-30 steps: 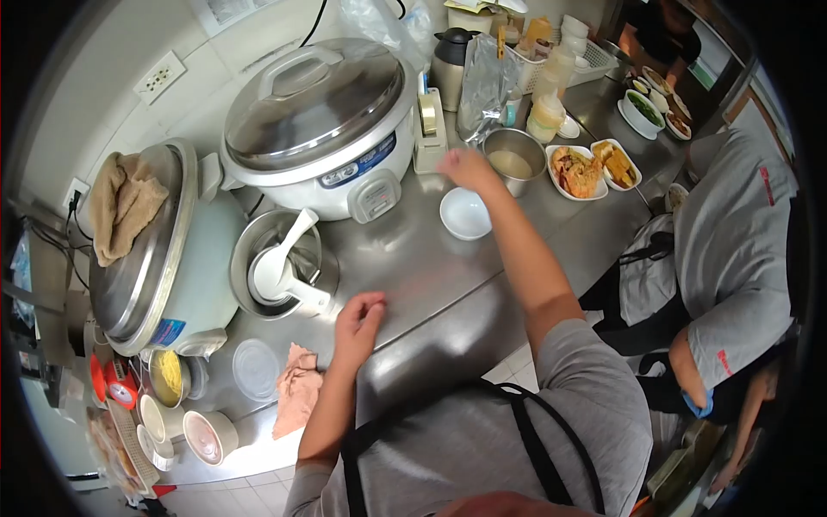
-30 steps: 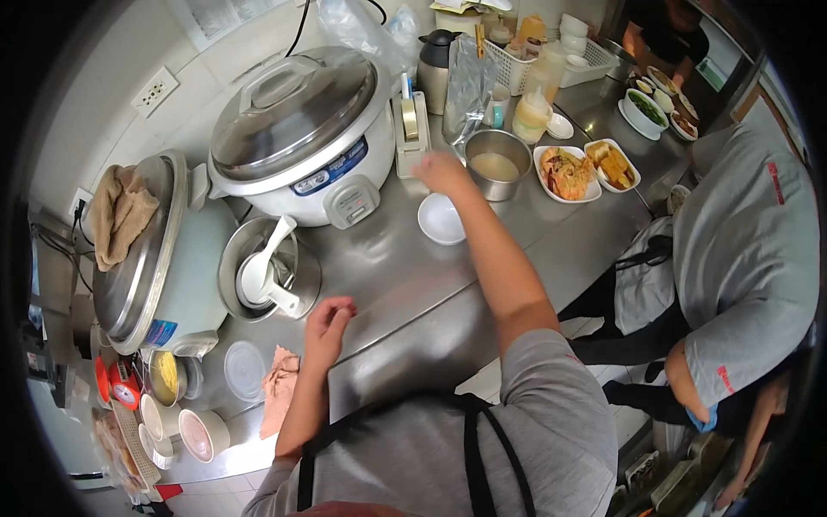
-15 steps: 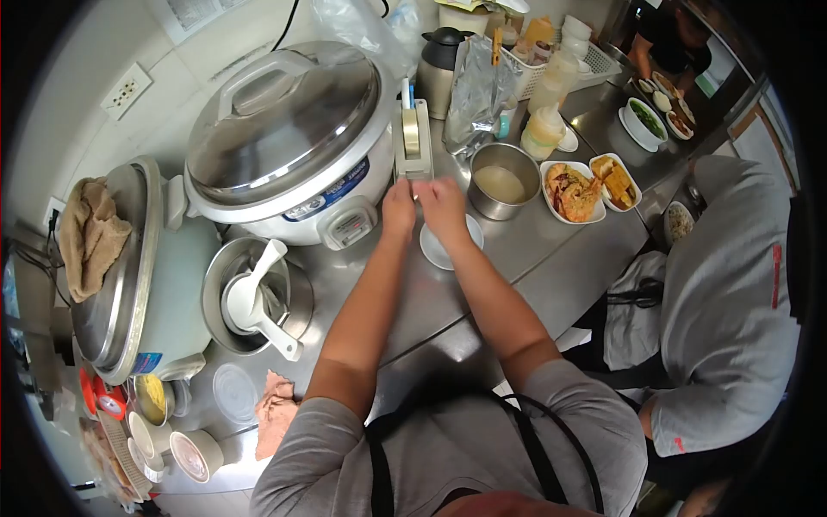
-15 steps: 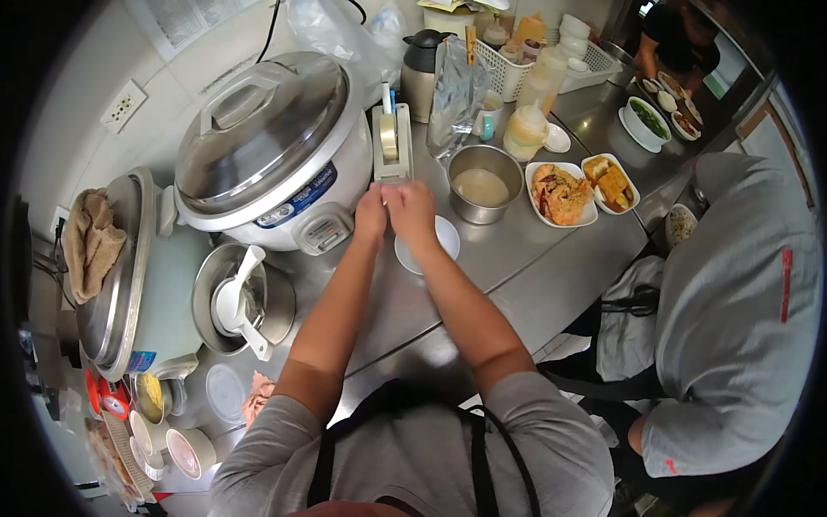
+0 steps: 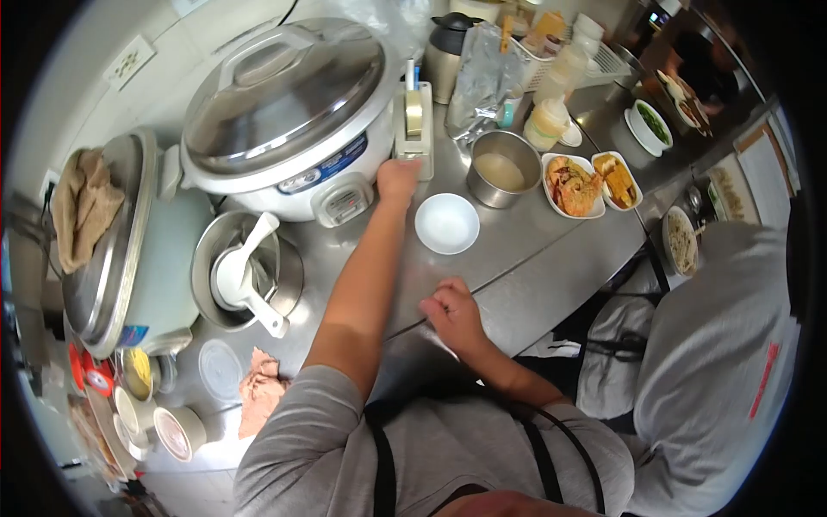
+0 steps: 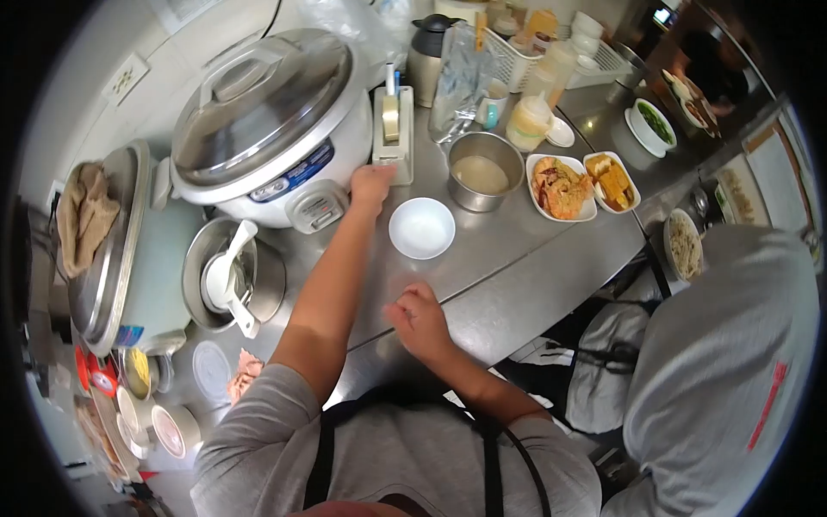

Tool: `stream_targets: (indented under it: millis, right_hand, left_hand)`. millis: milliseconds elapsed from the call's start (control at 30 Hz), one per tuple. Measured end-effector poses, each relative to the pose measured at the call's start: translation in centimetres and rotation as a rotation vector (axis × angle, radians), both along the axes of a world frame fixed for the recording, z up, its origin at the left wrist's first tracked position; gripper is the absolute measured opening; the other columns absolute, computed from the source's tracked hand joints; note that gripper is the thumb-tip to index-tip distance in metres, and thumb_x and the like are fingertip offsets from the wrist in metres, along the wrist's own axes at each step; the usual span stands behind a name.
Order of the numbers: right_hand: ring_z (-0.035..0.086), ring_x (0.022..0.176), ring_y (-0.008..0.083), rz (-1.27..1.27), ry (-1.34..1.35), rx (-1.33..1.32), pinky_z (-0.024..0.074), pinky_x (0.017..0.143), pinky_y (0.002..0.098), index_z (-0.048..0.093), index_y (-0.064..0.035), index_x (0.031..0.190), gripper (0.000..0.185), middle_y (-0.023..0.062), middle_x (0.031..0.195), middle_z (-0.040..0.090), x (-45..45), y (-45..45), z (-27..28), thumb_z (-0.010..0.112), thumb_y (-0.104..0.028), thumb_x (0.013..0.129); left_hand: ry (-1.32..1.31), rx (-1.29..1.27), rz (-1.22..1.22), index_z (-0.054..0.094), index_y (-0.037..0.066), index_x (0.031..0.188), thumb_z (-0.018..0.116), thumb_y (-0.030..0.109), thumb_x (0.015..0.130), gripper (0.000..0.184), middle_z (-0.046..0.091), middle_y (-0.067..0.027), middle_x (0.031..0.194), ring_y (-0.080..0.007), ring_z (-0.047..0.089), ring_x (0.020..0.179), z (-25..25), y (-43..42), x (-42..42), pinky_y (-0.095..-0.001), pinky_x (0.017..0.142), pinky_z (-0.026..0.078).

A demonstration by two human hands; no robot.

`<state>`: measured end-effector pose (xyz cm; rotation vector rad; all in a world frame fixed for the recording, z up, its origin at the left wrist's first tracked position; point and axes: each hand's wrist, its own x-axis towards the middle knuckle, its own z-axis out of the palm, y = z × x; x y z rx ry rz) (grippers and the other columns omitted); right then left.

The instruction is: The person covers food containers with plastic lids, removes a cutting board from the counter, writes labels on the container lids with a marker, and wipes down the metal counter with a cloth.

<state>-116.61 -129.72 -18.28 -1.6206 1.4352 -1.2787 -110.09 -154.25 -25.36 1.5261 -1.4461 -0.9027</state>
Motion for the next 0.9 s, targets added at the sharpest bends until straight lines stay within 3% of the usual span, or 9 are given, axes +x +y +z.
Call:
stream_targets:
  millis: [33,67,133,233,300,400,567,667,900]
  right_hand:
    - [0.046,0.065,0.0244,-0.012,0.022,-0.020,0.0383,0.059,0.0309,0.050,0.0008,0.062,0.016,0.0129,0.071,0.047,-0.1,-0.2,-0.5,0.058,-0.010,0.070]
    - [0.046,0.066,0.0247,-0.043,0.055,-0.022,0.0384,0.059,0.0310,0.050,0.0011,0.062,0.015,0.0131,0.071,0.047,-0.3,-0.1,-0.9,0.057,-0.010,0.070]
    - [0.047,0.067,0.0252,-0.016,0.113,-0.022,0.0385,0.060,0.0311,0.051,0.0016,0.062,0.015,0.0135,0.072,0.049,-0.4,0.0,-1.3,0.057,-0.009,0.070]
    - [0.045,0.066,0.0224,0.134,0.180,0.060,0.0369,0.062,0.0289,0.051,0.0009,0.062,0.014,0.0112,0.068,0.047,-0.2,1.8,-0.5,0.052,-0.009,0.072]
    - [0.042,0.065,0.0176,0.253,0.146,0.214,0.0340,0.062,0.0256,0.049,-0.0004,0.062,0.016,0.0081,0.066,0.044,0.1,3.5,-0.4,0.047,-0.009,0.075]
    - [0.043,0.065,0.0153,0.334,0.046,0.290,0.0348,0.060,0.0250,0.049,-0.0003,0.061,0.013,0.0065,0.066,0.044,-0.6,5.6,-1.4,0.048,-0.007,0.073]
    - [0.042,0.063,0.0135,0.480,-0.115,0.302,0.0358,0.058,0.0246,0.049,-0.0005,0.063,0.010,0.0057,0.066,0.044,3.9,6.7,2.6,0.048,-0.005,0.072]
    - [0.043,0.062,0.0134,0.777,-0.067,0.206,0.0353,0.057,0.0238,0.049,-0.0001,0.063,0.011,0.0061,0.066,0.046,10.6,6.6,5.0,0.049,-0.005,0.072]
    - [0.047,0.063,0.0133,1.227,0.055,0.277,0.0369,0.058,0.0243,0.053,0.0002,0.066,0.016,0.0064,0.065,0.050,33.3,10.8,3.3,0.051,-0.013,0.075]
  left_hand:
    - [-0.204,-0.113,0.000,0.059,0.004,0.063,0.057,0.026,0.069,0.023,0.055,-0.0073,0.058,-0.0169,0.049,0.047,-0.8,-0.7,0.1,-0.0317,0.046,0.040]
    - [-0.895,-0.335,-0.122,0.060,0.004,0.061,0.053,0.016,0.070,0.017,0.058,-0.0116,0.062,-0.0220,0.056,0.054,-0.8,-1.1,0.0,-0.0336,0.051,0.044]
    - [-0.482,0.184,0.160,0.062,0.006,0.071,0.052,0.016,0.071,0.014,0.060,-0.0110,0.074,-0.0241,0.059,0.073,0.1,0.8,-0.3,-0.0367,0.061,0.048]
    - [-0.285,0.217,0.113,0.061,0.006,0.071,0.051,0.015,0.071,0.013,0.060,-0.0130,0.076,-0.0262,0.059,0.075,3.8,4.1,0.6,-0.0368,0.062,0.048]
    - [-0.078,0.161,0.190,0.061,0.004,0.071,0.051,0.015,0.068,0.016,0.059,-0.0162,0.077,-0.0288,0.058,0.072,6.3,5.4,0.5,-0.0389,0.064,0.047]
    - [0.066,-0.351,0.056,0.057,0.005,0.067,0.058,0.019,0.065,0.014,0.055,-0.0148,0.069,-0.0304,0.054,0.068,13.9,12.1,5.0,-0.0382,0.062,0.042]
    - [0.285,-0.688,0.294,0.056,0.003,0.067,0.058,0.011,0.066,0.009,0.056,-0.0094,0.070,-0.0207,0.054,0.065,20.7,22.0,19.5,-0.0296,0.060,0.043]
    - [0.344,-0.626,0.566,0.058,0.003,0.069,0.058,0.009,0.071,0.006,0.059,-0.0052,0.076,-0.0089,0.053,0.069,20.7,28.5,29.6,-0.0211,0.061,0.043]
    - [0.252,-0.517,0.983,0.056,0.001,0.071,0.057,0.015,0.073,0.014,0.058,-0.0049,0.068,-0.0087,0.050,0.061,13.6,42.4,54.3,-0.0196,0.056,0.039]
